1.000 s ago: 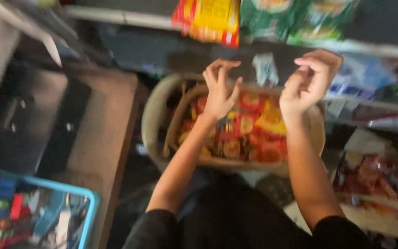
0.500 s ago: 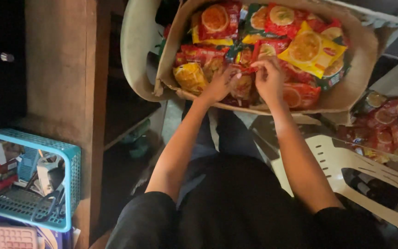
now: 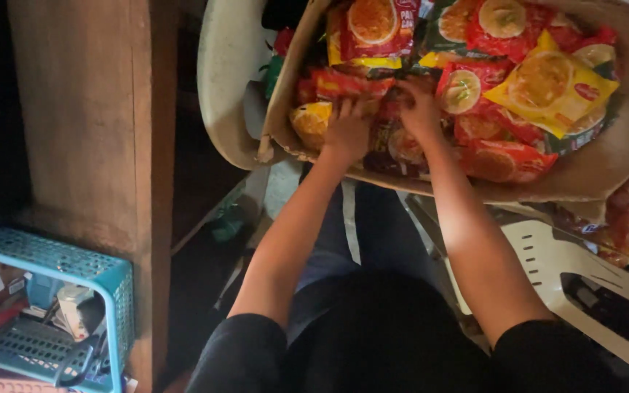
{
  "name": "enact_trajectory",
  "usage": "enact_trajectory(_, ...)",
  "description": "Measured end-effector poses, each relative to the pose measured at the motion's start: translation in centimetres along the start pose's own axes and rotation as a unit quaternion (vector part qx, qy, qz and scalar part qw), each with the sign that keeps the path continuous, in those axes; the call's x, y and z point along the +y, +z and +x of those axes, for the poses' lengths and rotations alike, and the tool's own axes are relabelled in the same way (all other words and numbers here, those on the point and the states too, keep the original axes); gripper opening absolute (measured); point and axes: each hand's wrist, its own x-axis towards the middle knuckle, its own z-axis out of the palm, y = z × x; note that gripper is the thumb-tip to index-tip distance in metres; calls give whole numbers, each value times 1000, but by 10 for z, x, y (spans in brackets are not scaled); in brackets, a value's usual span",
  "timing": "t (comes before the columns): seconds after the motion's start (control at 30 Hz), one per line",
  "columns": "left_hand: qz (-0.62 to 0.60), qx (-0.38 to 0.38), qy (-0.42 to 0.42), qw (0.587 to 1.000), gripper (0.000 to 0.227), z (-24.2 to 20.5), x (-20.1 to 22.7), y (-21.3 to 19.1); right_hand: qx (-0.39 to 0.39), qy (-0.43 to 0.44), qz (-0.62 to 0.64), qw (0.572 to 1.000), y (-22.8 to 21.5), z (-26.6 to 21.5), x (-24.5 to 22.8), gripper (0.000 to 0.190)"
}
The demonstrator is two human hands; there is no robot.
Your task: Stock and organize packets of instant noodles onto a grocery shelf from a cardboard box.
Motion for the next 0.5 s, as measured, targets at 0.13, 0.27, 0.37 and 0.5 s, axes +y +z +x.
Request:
enact_trajectory(0.13,28,-10,18,999,45,-2,-3,9,-32,85,-33,995,14,16,-5,41)
enact_trajectory(0.27,-28,-2,42,999,42,-14,-12,1,-128,343,202,908,12,28,-31,53)
enact_trajectory(0.37,-79,67,60,993,48,-18,-17,5,-114,352,320,872,1,24,-39,55)
enact_trajectory(0.5,-177,114,39,977,50,-20,-17,-3,-88,368,457,805,-54,11,-102,47)
